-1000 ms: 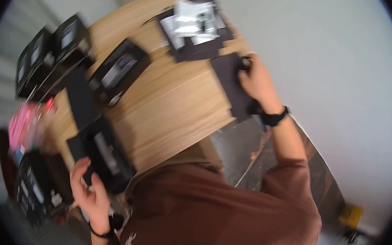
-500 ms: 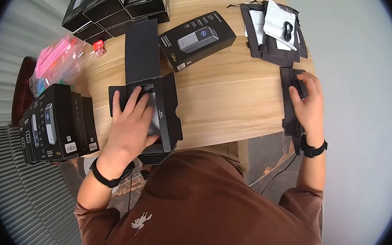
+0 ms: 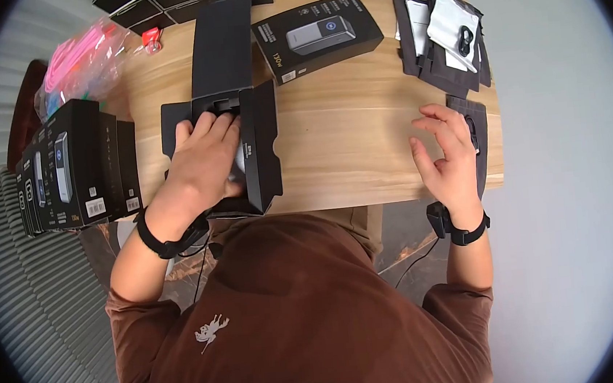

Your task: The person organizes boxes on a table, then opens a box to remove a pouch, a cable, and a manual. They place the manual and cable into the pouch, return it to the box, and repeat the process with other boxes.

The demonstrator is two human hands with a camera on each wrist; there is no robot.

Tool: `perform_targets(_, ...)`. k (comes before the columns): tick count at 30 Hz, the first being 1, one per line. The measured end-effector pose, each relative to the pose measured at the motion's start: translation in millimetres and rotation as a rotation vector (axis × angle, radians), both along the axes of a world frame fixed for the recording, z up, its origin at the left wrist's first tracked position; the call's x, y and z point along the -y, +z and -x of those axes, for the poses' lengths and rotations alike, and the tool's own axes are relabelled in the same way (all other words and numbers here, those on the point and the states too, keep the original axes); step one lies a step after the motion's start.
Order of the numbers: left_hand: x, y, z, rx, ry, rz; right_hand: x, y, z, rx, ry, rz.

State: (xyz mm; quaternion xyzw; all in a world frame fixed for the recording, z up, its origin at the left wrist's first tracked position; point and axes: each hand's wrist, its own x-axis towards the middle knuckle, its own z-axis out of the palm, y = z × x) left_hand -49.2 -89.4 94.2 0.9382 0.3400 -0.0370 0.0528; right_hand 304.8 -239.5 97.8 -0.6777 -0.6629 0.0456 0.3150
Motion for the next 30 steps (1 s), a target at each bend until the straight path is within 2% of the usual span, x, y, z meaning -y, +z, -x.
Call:
perform_targets(3,-2.7,5.9,-4.1,-0.046,0.050,0.119,-1.8,0.2,2.7,0.010,0.021,-0.006)
perform_targets(7,-4.4,9.0,-4.3,-0.059,0.036,0.154,-1.2,2.9,6.1,0.010,0.020,-0.033)
perform_targets(10,-2.2,0.1,2.5,0.133,0.043,0.117,-0.1,4.9,6.8,-0.004,0.033,-0.052)
perform_targets(13,-6.3,3.5,6.4,0.146,0.069,0.267,1.1,7.5,8.2,-0.013,0.053,-0.062)
perform_targets(16,-8.4,5.2,7.9,0.130,0.084,0.219,-0.5,10.5,13.7,-0.031,0.075,-0.071)
perform_targets(19,-9.5,2.4,5.6,0.017,0.123,0.258,-5.7,14.0,20.4,-0.047,0.095,-0.079)
perform_targets(22,-1.4,-8.3,11.1,0.190,0.010,0.030,-6.1,16.3,26.4,-0.056,0.115,-0.091)
perform_targets(30,1.8,10.9,-0.3,-0.080,0.081,0.223,-4.1,16.1,31.8,-0.064,0.143,-0.117)
